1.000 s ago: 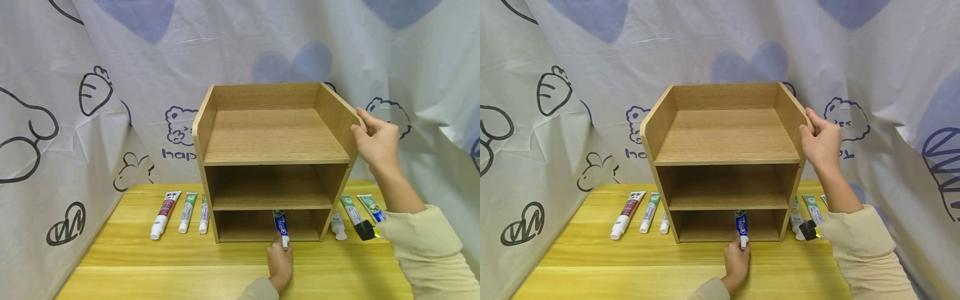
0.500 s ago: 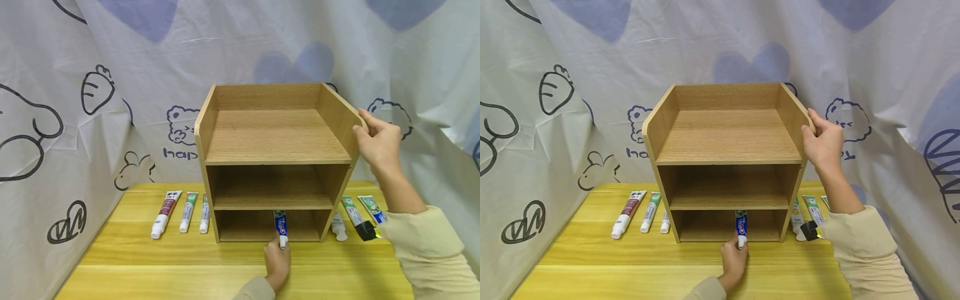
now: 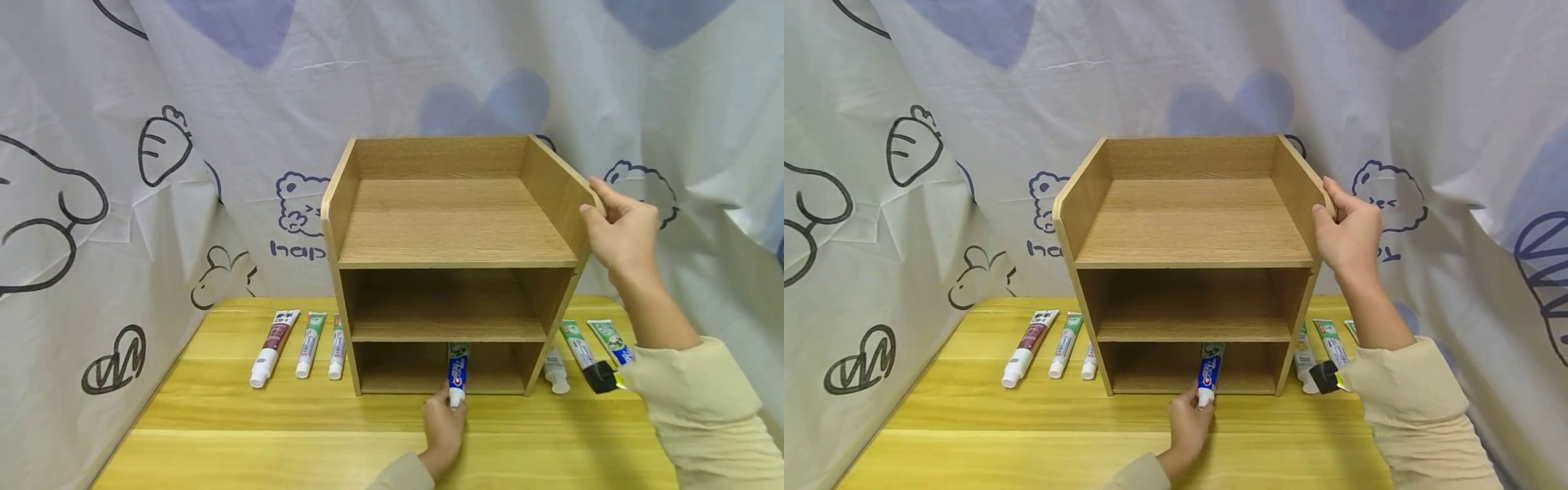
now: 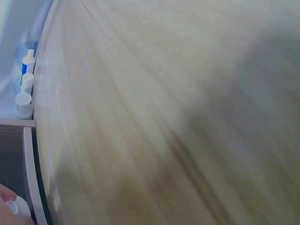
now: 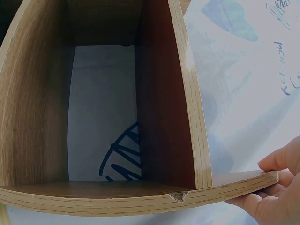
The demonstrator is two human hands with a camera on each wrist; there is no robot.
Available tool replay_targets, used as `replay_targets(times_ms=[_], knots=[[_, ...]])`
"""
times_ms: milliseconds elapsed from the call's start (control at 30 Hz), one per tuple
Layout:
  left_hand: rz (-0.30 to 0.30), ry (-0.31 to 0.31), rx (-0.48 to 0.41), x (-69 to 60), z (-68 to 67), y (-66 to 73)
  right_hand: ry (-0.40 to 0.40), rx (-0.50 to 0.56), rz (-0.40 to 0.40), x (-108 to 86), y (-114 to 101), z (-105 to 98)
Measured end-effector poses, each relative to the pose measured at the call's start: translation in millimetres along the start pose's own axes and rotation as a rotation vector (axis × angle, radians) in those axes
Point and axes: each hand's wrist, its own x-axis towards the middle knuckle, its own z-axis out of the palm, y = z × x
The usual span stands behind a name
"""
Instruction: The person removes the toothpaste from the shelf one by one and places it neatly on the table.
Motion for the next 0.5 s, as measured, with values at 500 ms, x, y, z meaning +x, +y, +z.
replay_targets(times_ms=[500], knots=[[-0.03, -0.131, -0.285, 8.9, -28.4, -11.4, -0.008, 0.001, -0.003, -0.2, -0.6, -0.1]])
